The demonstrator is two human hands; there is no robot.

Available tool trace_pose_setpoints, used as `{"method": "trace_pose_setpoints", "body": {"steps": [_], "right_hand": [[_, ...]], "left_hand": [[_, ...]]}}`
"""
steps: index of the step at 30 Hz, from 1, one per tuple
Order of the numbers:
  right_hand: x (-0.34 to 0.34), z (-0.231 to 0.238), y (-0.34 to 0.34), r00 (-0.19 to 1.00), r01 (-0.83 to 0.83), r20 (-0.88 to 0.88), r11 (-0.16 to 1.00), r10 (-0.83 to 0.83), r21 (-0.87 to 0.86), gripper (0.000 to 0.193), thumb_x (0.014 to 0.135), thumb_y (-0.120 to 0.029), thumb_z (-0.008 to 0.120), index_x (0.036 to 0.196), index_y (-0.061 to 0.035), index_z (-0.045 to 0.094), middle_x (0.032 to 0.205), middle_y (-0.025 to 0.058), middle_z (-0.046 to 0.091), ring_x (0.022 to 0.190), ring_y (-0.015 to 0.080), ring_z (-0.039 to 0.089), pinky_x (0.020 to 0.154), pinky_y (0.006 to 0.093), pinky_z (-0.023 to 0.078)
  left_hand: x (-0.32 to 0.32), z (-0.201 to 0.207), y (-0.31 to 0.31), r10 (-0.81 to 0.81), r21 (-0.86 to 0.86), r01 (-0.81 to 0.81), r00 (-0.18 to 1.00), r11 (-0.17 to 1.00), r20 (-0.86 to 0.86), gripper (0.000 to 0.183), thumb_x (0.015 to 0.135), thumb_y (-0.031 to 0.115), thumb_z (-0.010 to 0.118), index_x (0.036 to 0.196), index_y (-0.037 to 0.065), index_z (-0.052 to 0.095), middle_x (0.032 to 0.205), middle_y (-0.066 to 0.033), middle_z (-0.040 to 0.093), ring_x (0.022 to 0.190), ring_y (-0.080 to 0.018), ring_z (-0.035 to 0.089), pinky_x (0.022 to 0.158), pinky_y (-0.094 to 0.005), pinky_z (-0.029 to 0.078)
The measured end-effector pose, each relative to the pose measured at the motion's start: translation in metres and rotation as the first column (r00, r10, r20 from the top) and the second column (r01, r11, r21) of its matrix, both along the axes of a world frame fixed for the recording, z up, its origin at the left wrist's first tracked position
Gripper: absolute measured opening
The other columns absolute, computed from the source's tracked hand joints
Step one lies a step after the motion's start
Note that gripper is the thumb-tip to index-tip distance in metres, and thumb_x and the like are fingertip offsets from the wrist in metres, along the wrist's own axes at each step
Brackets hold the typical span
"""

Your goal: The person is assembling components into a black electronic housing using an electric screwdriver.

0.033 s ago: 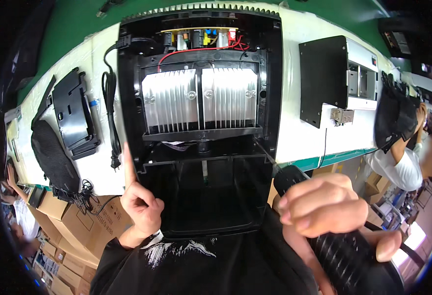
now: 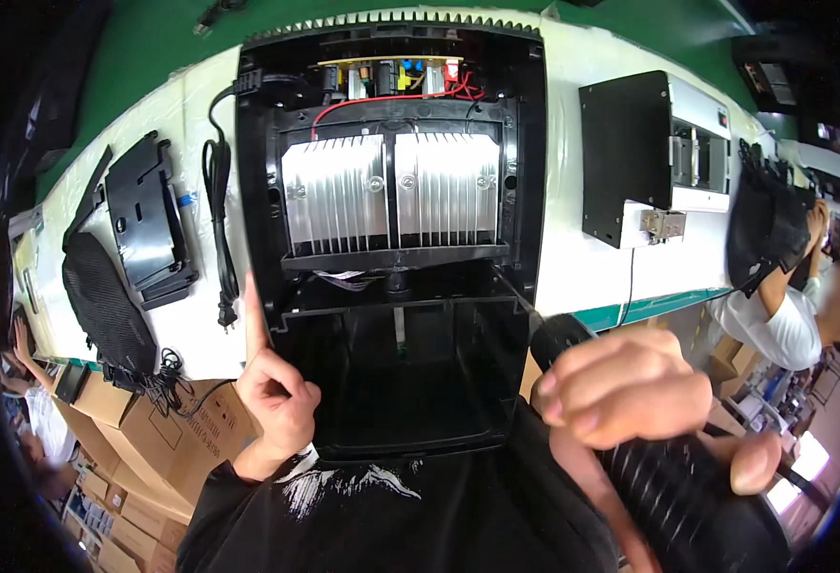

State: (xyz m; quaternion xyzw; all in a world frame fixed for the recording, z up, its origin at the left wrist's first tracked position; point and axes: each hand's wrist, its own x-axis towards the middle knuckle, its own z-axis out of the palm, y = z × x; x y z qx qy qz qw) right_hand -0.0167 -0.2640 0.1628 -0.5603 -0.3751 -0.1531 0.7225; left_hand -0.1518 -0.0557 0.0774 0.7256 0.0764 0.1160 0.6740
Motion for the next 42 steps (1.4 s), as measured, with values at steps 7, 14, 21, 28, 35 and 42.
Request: {"method": "trace_pose_setpoints", "body": {"steps": [7,14,21,28,35,42], "right_hand": [[-0.018,0.036,-0.015,0.998,0.043,-0.055,0.998,-0.04,0.047,0.066,0.08,-0.061,0.057,0.105,-0.0013,0.046,0.069,0.0086,0.051,0.052,0.0196,0.053,0.047,0.03,0.048],[-0.042,0.082,-0.117,0.72,0.603,0.316,0.783,-0.617,0.155,0.073,0.074,-0.077,0.048,0.074,-0.0042,0.046,0.065,0.004,0.046,0.048,0.0159,0.045,0.045,0.0279,0.04],[-0.001,0.033,-0.166,0.636,0.742,0.124,0.647,-0.762,0.176,0.095,0.069,-0.089,0.021,0.074,0.0,0.052,0.064,0.0127,0.051,0.052,0.0257,0.048,0.054,0.0368,0.042],[0.021,0.011,-0.178,0.768,0.632,0.032,0.766,-0.639,0.117,0.091,0.076,-0.084,0.019,0.08,-0.0013,0.055,0.063,0.011,0.051,0.05,0.024,0.048,0.052,0.0362,0.042],[0.09,0.047,-0.139,0.685,0.703,-0.191,0.707,-0.703,-0.076,0.072,0.083,-0.071,0.039,0.082,-0.001,0.053,0.066,0.0085,0.051,0.053,0.0187,0.047,0.051,0.0332,0.041],[0.123,0.05,-0.117,0.66,0.698,-0.084,0.651,-0.747,-0.298,0.052,0.09,-0.051,0.044,0.095,0.0,0.049,0.065,0.0101,0.053,0.05,0.019,0.05,0.045,0.0288,0.042]], "left_hand": [[0.003,0.0,-0.004,0.027,-0.066,-0.026,1.0,0.997,0.004,0.023,0.054,-0.009,0.046,0.061,0.01,0.037,0.148,-0.0305,0.017,0.142,-0.0381,0.009,0.111,-0.0403,0.003],[0.001,0.002,-0.001,0.087,-0.065,-0.084,0.996,0.994,0.036,0.023,0.051,-0.009,0.045,0.062,0.01,0.036,0.149,-0.0269,0.019,0.142,-0.0343,0.01,0.11,-0.0331,0.006],[0.004,0.003,-0.007,0.093,-0.066,-0.091,0.995,0.994,0.025,0.024,0.049,-0.009,0.044,0.062,0.01,0.035,0.149,-0.0248,0.022,0.142,-0.0306,0.013,0.107,-0.0272,0.013],[0.003,0.007,-0.008,0.12,-0.074,-0.121,0.992,0.99,-0.027,0.024,0.049,-0.009,0.043,0.062,0.011,0.035,0.149,-0.0252,0.022,0.14,-0.0257,0.022,0.099,-0.0191,0.02],[-0.001,0.009,-0.007,0.131,-0.055,-0.134,0.99,0.989,-0.053,0.024,0.05,-0.008,0.044,0.061,0.01,0.034,0.149,-0.0259,0.022,0.137,-0.0228,0.029,0.091,-0.0154,0.025],[0.0,-0.001,-0.004,0.055,-0.202,-0.054,0.998,0.978,0.001,0.018,0.057,-0.013,0.046,0.061,0.005,0.047,0.148,-0.0273,0.02,0.14,-0.0362,0.018,0.111,-0.0396,0.013]]}}
